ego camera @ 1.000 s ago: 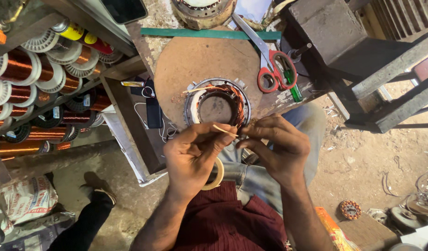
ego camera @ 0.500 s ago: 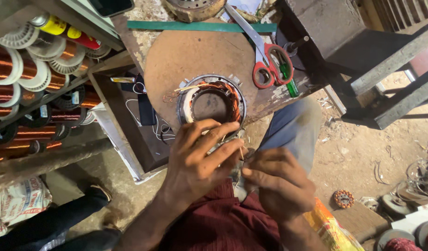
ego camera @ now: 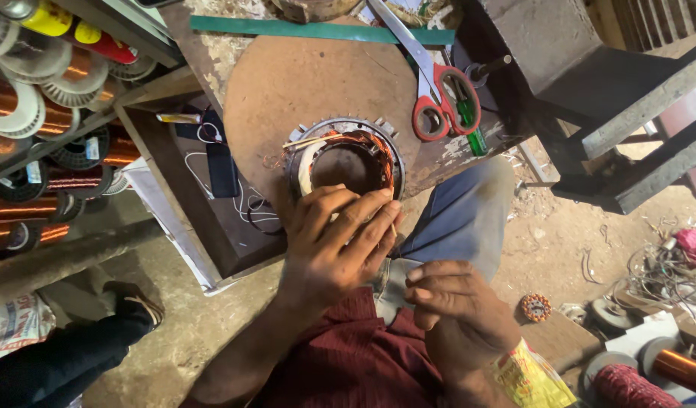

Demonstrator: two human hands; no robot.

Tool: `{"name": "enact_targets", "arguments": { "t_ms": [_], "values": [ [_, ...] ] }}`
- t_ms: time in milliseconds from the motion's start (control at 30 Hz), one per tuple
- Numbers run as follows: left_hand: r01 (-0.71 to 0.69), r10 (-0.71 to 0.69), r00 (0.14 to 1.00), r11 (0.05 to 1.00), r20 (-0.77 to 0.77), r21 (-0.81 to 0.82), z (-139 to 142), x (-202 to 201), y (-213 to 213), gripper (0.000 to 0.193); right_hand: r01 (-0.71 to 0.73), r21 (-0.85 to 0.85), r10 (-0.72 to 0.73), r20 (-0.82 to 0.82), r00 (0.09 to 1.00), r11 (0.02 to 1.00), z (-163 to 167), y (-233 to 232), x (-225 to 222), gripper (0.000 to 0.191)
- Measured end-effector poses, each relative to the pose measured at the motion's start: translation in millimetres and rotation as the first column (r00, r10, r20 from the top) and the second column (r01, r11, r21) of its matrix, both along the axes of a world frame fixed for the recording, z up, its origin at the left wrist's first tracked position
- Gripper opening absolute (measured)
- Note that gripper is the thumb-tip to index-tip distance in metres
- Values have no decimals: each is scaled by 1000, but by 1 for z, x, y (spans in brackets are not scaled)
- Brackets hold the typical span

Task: The person cuts a strip of green insulating tape and wraps it around a motor stator. They then apply beige tape to secure the copper windings and use a wooden stick to press the tape into place.

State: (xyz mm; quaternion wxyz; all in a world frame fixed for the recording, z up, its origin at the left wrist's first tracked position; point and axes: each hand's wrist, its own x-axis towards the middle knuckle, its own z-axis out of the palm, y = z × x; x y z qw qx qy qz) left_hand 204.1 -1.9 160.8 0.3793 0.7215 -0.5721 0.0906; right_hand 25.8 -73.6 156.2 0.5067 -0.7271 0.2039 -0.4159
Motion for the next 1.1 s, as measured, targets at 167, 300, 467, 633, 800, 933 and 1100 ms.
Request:
{"name": "enact_targets", "arguments": {
  "t_ms": [167,300,467,633,800,933,1100],
  "values": [
    [70,-70,997,996,-13,48,-3,17,6,32,-97,377,59,111,992,921,-19,11,7,6],
    [203,-195,979,967,-61,154,-3,34,13,45,-98,813,9,114,993,574,-26,17,20,20],
    [239,-222,966,962,-133,135,10,42,30,53,-7,871,107,-52,993,492,-26,16,21,29],
    [265,-238,799,964,-552,-32,15,29,54,35,206,722,166,-408,898,661,-27,20,22,19],
    [289,-227,788,957,-573,18,-12,18,52,31,20,175,94,-621,778,984,-2,25,27,14],
    [183,-147,821,983,-551,11,-23,4,53,23,69,15,-48,-569,821,998,16,16,20,10],
    [173,-109,181,982,-978,-77,-43,-24,55,22,103,-139,-158,-479,864,985,-24,4,33,12]
  ]
}}
